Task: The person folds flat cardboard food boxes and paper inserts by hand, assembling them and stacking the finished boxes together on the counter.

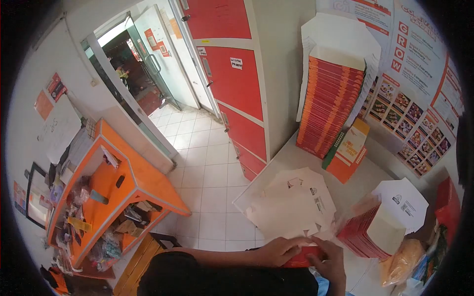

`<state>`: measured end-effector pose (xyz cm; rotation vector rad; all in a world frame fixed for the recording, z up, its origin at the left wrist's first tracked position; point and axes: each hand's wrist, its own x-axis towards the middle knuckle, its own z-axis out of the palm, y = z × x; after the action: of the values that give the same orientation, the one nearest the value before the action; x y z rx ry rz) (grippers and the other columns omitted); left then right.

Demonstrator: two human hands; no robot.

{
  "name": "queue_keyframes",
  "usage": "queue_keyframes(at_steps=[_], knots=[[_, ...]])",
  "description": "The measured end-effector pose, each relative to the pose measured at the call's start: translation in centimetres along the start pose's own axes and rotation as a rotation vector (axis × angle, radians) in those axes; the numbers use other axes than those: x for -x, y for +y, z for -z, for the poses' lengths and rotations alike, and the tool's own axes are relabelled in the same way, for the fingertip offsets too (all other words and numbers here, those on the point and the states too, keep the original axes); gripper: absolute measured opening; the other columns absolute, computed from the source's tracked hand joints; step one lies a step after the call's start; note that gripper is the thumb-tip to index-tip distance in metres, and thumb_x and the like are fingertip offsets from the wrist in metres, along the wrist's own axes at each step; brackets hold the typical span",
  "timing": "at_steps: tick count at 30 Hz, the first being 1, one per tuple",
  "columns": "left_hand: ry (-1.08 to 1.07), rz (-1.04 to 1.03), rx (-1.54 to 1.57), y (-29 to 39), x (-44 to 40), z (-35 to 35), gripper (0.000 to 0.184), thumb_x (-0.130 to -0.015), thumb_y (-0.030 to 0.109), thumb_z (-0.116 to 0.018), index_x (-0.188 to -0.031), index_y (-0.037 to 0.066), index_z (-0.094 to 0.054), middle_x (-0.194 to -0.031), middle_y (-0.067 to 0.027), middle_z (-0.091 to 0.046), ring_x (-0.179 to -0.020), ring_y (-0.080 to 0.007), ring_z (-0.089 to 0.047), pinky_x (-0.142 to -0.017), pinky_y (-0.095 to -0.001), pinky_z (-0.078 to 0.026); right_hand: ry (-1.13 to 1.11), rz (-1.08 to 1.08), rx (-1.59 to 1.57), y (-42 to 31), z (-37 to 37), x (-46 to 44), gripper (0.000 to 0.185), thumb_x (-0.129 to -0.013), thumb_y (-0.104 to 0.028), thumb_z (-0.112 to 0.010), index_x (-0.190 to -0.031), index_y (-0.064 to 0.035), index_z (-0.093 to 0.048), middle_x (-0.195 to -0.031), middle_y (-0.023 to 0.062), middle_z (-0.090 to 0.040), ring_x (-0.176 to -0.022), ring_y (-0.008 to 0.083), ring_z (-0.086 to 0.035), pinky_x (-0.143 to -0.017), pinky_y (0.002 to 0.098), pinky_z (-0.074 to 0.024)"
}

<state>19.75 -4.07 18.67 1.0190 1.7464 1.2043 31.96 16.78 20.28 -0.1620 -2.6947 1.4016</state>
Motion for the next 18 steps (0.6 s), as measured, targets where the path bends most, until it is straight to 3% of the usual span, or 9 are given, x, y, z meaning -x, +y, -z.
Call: queue_keyframes(at_steps=[1, 3, 6, 7, 10, 13, 16, 18], knots=[[0.138, 0.009, 0.101, -0.8, 0.2, -0.9, 0.039, -0.106, 0.015, -0.050, -0.143, 0.005, -0.040, -0.096, -0.0257, -0.071, -0.089, -0.0434, -0.071, -0.082, -0.0488, -0.050, -0.012, 0.025, 0.031, -0.1, -0.6, -0.1, 0.038, -0.079, -0.016, -0.086, -0.113, -0.0039, -0.074, -0.088, 0.0123, -0.073, -0.073, 0.0212, -0.071, -0.066, 0.0350, -0.0572], [0.199, -0.037, 0.110, -1.4, 0.1, -1.2, 0.038, -0.108, 0.015, -0.049, -0.142, 0.004, -0.036, -0.088, -0.0242, -0.071, -0.082, -0.0364, -0.071, -0.080, -0.0425, -0.051, 0.068, 0.027, 0.076, 0.3, -2.0, -0.5, 0.031, -0.079, -0.015, -0.085, -0.106, -0.0036, -0.075, -0.088, 0.0133, -0.074, -0.071, 0.0217, -0.069, -0.065, 0.0353, -0.0560], [0.217, -0.055, 0.142, -0.8, 0.0, -1.2, 0.042, -0.107, 0.014, -0.051, -0.144, 0.002, -0.033, -0.082, -0.0222, -0.070, -0.081, -0.0298, -0.072, -0.078, -0.0383, -0.051, 0.333, -0.222, 0.034, 0.4, -2.6, -1.2, 0.029, -0.079, -0.016, -0.086, -0.103, -0.0036, -0.076, -0.088, 0.0145, -0.074, -0.068, 0.0225, -0.066, -0.063, 0.0355, -0.0543], [0.215, -0.051, 0.153, -0.4, 0.0, -1.0, 0.045, -0.107, 0.013, -0.053, -0.145, 0.001, -0.032, -0.080, -0.0215, -0.070, -0.081, -0.0282, -0.073, -0.078, -0.0378, -0.052, 0.377, -0.103, -0.050, 1.3, -3.4, -1.5, 0.028, -0.079, -0.016, -0.087, -0.100, -0.0030, -0.075, -0.082, 0.0144, -0.071, -0.067, 0.0223, -0.066, -0.062, 0.0345, -0.0528], [0.219, -0.110, 0.187, 1.1, -0.6, 0.5, 0.054, -0.105, 0.013, -0.057, -0.149, 0.002, -0.028, -0.078, -0.0179, -0.070, -0.078, -0.0241, -0.071, -0.078, -0.0356, -0.052, -0.039, -0.110, -0.115, -0.3, -0.4, -0.7, 0.032, -0.080, -0.018, -0.088, -0.104, -0.0036, -0.073, -0.085, 0.0135, -0.068, -0.071, 0.0206, -0.066, -0.061, 0.0322, -0.0526], [0.163, -0.119, 0.188, 2.3, -1.1, 1.0, 0.062, -0.104, 0.017, -0.062, -0.153, 0.002, -0.026, -0.082, -0.0174, -0.070, -0.079, -0.0238, -0.071, -0.081, -0.0353, -0.053, -0.099, -0.007, -0.027, -3.6, 1.0, -0.8, 0.055, -0.068, -0.025, -0.096, -0.111, 0.0001, -0.071, -0.089, 0.0109, -0.067, -0.068, 0.0191, -0.065, -0.064, 0.0316, -0.0540], [0.095, -0.045, 0.081, 2.2, -1.8, 2.2, 0.070, -0.101, 0.021, -0.068, -0.154, 0.004, -0.026, -0.097, -0.0188, -0.072, -0.091, -0.0233, -0.071, -0.086, -0.0357, -0.053, -0.017, -0.016, 0.217, -1.2, 0.5, -0.1, 0.077, -0.061, -0.031, -0.101, -0.123, -0.0013, -0.065, -0.103, 0.0107, -0.068, -0.085, 0.0188, -0.069, -0.071, 0.0336, -0.0583], [0.685, -0.230, -0.245, 0.4, -2.7, 2.2, 0.077, -0.096, 0.026, -0.075, -0.153, 0.002, -0.029, -0.119, -0.0201, -0.067, -0.101, -0.0273, -0.071, -0.098, -0.0406, -0.050, 0.351, 0.097, 0.061, 1.0, -0.4, 0.3, 0.063, -0.078, -0.023, -0.089, -0.130, -0.0031, -0.059, -0.107, 0.0085, -0.066, -0.087, 0.0186, -0.069, -0.067, 0.0323, -0.0563]])
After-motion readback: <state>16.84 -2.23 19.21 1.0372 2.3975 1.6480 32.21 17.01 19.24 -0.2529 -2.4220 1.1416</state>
